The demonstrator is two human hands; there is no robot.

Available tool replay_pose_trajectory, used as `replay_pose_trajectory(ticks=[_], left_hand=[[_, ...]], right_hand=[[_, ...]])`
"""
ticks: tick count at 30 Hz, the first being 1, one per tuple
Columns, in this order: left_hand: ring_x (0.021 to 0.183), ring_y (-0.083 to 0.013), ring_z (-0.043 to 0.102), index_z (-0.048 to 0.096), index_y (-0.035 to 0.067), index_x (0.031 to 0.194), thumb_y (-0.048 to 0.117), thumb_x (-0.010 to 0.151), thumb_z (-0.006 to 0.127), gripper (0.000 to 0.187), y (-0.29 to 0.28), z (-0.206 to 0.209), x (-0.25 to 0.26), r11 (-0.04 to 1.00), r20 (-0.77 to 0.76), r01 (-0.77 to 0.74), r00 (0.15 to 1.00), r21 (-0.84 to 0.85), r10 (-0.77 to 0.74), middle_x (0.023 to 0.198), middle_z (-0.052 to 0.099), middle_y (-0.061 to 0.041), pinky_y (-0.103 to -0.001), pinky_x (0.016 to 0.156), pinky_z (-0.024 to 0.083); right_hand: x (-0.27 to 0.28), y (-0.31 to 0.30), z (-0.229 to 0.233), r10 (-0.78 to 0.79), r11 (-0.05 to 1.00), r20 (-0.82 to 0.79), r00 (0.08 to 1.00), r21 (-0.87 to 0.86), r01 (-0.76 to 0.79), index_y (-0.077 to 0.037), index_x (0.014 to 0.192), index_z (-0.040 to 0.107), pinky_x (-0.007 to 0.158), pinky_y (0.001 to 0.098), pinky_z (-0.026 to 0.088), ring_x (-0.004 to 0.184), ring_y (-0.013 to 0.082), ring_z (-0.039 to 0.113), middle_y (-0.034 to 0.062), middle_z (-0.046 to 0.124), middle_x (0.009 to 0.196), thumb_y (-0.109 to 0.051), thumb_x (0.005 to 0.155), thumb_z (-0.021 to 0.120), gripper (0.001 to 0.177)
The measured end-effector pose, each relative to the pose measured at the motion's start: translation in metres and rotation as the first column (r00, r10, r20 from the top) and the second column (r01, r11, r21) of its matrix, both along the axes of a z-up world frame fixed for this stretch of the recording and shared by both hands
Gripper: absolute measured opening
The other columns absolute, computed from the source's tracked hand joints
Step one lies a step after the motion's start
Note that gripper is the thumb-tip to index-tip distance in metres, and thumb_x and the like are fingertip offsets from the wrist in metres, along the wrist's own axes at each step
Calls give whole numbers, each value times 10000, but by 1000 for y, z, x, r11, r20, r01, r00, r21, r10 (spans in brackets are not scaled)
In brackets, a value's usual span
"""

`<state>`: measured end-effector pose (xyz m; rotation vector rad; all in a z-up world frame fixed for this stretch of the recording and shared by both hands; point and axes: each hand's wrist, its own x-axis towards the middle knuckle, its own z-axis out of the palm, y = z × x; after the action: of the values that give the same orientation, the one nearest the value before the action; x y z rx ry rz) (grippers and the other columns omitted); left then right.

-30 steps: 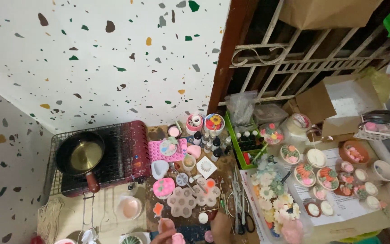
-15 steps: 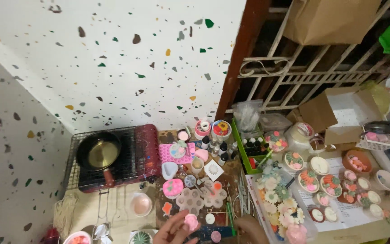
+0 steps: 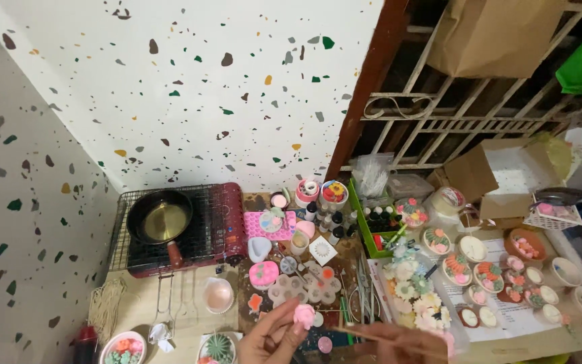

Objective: Assembling and decorating handmade candles with various wax components and melted wax.

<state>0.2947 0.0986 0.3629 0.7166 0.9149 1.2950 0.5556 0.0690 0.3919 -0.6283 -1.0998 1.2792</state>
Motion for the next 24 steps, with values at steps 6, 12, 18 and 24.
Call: replay_pose_trajectory(ticks=[6,12,18,24], left_hand=[[1069,-278,787,681,-60,1276,-58,838,750,443,-9,15,1,989,-39,-94,994,111,98,1113,812,-255,-366,964,590],[1052,-274,794,680,-45,1317,-72,834,731,487,-15,31,-4,997,-32,-78,996,28,79,1111,815,-247,-355,924,621],[1059,-268,789,678,-71,1269,-84,831,729,441,-19,34,-4,994,-25,-77,997,83,79,1115,812,-250,-341,941,600],[1045,-259,802,689,-77,1249,-79,830,754,425,-22,27,1,979,-76,-130,987,160,143,1104,822,-241,-340,967,581]], right_hand=[[54,29,-131,601,795,281,748,-111,-597,-109,1509,495,1214,637,250,1501,518,348,312,352,1630,-146,1063,553,451],[63,26,-160,548,749,509,664,56,-661,-11,1545,488,1326,535,123,1651,397,128,222,226,1744,-73,1086,601,476],[57,16,-179,251,887,826,504,13,-462,-31,1538,486,1289,468,212,1607,331,276,194,398,1665,-146,1086,551,471],[59,19,-158,564,816,460,686,-181,-550,0,1539,496,1256,463,105,1601,332,157,231,310,1684,-190,1063,492,512]])
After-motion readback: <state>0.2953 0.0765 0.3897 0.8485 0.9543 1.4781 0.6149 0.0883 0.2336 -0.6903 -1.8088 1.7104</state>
